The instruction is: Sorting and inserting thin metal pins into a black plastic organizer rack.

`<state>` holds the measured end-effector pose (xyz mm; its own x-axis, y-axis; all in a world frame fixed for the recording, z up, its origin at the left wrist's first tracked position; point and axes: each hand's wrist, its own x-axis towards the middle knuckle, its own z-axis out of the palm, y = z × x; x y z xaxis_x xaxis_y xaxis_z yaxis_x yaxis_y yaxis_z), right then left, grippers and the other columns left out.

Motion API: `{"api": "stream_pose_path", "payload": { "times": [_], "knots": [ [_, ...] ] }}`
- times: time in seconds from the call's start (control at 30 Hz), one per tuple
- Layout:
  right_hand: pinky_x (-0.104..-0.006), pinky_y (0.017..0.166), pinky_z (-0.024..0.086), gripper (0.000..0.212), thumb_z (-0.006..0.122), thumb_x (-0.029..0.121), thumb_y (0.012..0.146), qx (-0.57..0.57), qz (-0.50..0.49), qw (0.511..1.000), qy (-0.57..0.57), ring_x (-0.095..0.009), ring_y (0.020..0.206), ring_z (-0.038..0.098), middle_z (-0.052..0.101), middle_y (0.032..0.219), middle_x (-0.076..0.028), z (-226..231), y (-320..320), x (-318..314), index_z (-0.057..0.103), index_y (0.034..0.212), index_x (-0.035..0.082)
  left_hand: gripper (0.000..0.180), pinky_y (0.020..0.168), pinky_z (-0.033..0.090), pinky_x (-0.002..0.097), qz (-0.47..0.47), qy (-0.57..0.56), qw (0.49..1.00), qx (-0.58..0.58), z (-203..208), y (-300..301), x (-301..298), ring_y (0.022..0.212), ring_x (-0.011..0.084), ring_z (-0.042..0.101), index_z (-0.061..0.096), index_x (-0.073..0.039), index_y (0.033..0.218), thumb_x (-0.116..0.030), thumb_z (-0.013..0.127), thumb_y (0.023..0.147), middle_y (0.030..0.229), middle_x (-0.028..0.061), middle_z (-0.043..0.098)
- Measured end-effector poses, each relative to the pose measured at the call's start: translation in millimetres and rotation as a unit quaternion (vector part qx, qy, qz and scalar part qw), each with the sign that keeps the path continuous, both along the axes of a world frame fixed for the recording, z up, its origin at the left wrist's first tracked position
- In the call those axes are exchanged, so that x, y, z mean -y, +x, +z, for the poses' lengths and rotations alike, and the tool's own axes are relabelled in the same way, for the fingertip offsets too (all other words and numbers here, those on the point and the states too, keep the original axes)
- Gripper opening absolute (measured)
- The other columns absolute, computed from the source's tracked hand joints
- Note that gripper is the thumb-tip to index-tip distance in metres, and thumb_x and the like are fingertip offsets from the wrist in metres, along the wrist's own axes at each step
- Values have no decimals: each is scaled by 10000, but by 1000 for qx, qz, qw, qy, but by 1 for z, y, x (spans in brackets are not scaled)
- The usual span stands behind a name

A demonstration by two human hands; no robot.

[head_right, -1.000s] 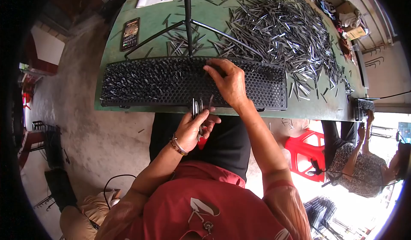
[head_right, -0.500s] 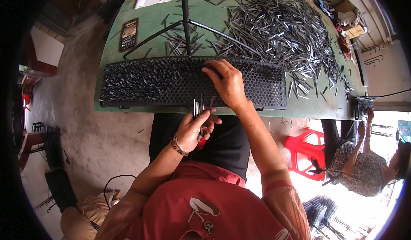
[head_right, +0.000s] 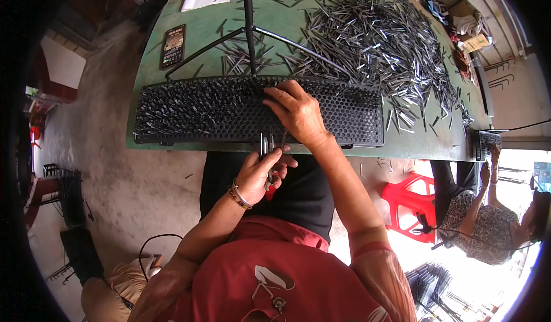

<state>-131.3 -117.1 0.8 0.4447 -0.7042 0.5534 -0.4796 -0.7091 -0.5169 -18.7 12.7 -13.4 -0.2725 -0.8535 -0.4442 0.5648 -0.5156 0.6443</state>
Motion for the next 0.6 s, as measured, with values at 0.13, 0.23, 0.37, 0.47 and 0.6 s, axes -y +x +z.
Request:
{"api": "stream_pose_path", "payload": {
  "times": [0.13,0.23,0.37,0.47,0.6],
  "knots": [
    [-319,642,503,252,708,79,751,-1,-23,1000,8,-243,767,610,589,903,-81,1,2,-2,665,999,63,268,456,432,194,-6,2,1000,-7,-2,0,-1,622,61,551,547,-71,1110,-281,481,956,880,78,648],
    [-319,640,501,242,707,76,753,-3,-33,999,23,-241,761,605,584,902,-81,1,3,-2,671,991,62,274,457,435,195,-6,-2,1000,-9,-3,1,-1,623,61,551,542,-69,1118,-282,479,957,883,79,648],
    [-315,634,500,224,698,72,766,11,-18,999,35,-225,753,600,581,894,-81,5,2,-5,673,987,45,275,459,438,199,-8,-1,1000,-9,-2,0,-1,623,61,551,542,-67,1118,-281,478,957,885,81,649],
    [-294,649,493,203,691,80,788,47,-25,998,33,-185,755,597,589,888,-81,6,-3,-2,675,983,27,274,463,443,199,-11,0,1000,-11,-3,-1,-1,626,66,554,541,-65,1116,-279,477,958,887,84,650],
    [-243,693,476,194,672,104,833,41,-62,974,214,-113,809,585,619,873,-72,25,-22,-9,664,987,-13,273,477,425,204,47,-4,999,-26,3,-2,0,629,68,539,546,-79,1123,-281,509,944,878,79,649]
  ]
}}
